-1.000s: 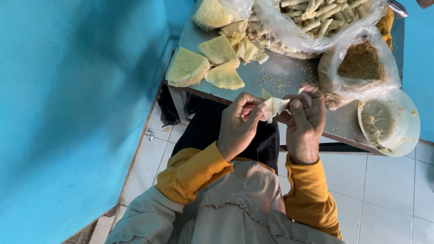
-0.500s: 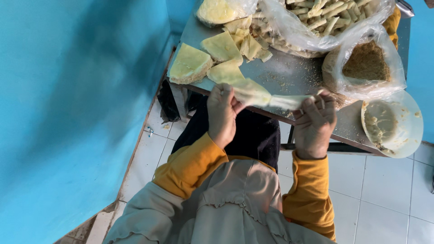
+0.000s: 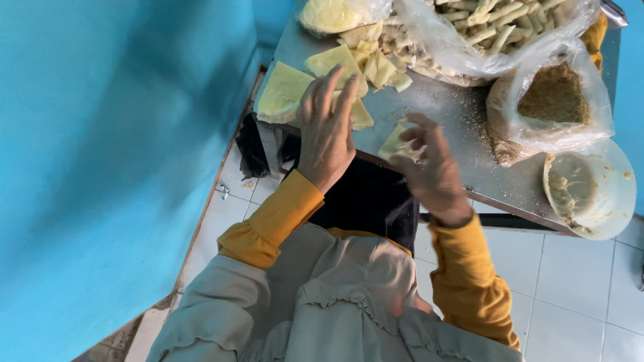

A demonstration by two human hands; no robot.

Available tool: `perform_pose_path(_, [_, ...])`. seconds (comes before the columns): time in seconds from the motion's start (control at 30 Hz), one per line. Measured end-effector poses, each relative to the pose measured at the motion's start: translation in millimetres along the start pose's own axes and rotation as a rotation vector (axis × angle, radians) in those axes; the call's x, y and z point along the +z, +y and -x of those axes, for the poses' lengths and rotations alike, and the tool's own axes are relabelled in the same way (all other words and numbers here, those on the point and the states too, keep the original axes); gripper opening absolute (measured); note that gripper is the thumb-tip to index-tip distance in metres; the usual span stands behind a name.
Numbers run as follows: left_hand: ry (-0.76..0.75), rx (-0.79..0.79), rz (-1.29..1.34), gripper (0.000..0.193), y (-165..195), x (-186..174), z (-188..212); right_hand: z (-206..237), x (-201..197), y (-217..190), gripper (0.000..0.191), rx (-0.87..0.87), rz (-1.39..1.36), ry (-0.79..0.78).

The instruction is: The person sits at a table and shapes small triangular pieces of dough by hand, pinching and folding each piece over a filling. Shaped pieces are set on the table next to a plastic bag of rolled dough sticks and a plate with dough residue.

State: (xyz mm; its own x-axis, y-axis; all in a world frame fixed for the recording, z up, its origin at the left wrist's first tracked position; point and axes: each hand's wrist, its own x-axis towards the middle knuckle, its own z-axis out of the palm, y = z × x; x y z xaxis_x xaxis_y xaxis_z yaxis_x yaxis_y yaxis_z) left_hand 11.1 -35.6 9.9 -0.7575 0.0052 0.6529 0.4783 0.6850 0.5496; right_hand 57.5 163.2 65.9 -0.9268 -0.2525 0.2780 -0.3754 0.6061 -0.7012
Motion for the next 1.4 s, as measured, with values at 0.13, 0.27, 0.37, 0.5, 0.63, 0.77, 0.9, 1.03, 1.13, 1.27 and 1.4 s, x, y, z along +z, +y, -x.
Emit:
perform_pose_path(0.13, [-0.077,0.183,0.004,0.040,-2.6,-1.6,7.1,6.5,-37.2,11.2,0.055,0.011,0.053,0.027])
perform_pose_path(0.27, [-0.252,0.424,0.153,0.031,1.9,-2.1,19.0,9.7,-41.1,21.0,0.059,-0.063,0.348,0.064])
perform_pose_path(0.37, [-0.287,0.478,0.072,0.021,1.9,-3.2,25.6,5.7,-33.2,20.5,0.059,-0.102,0.426,0.023])
perform_pose_path(0.5, [-0.294,0.487,0.097,0.012,-4.3,-0.7,23.0,-4.0,-30.6,15.2,0.064,-0.174,0.507,-0.016])
perform_pose_path(0.63, [-0.277,0.517,0.138,0.017,-10.9,-0.6,22.3,-7.7,-30.2,14.4,0.071,-0.208,0.639,-0.042])
perform_pose_path(0.77, [-0.228,0.522,0.217,0.021,-12.1,1.4,23.7,-4.1,-30.9,20.5,0.073,-0.309,0.830,-0.050])
perform_pose_path(0.9, [-0.213,0.523,0.212,0.020,-11.6,2.8,23.6,-4.3,-33.1,27.0,0.078,-0.384,0.972,-0.127])
perform_pose_path(1.03, [-0.219,0.532,0.199,0.021,-11.7,1.9,23.6,-9.6,-35.1,27.5,0.079,-0.480,1.091,-0.193])
perform_pose_path(1.13, [-0.202,0.530,0.197,0.021,-11.6,1.8,24.0,-15.6,-37.7,26.1,0.079,-0.532,1.132,-0.252])
perform_pose_path(1.27, [-0.175,0.519,0.218,0.019,-9.4,1.9,24.9,-20.8,-41.9,24.4,0.088,-0.548,1.242,-0.341])
perform_pose_path(1.4, [-0.156,0.500,0.236,0.017,-8.1,-1.0,24.9,-23.6,-45.9,20.8,0.056,-0.547,1.292,-0.216])
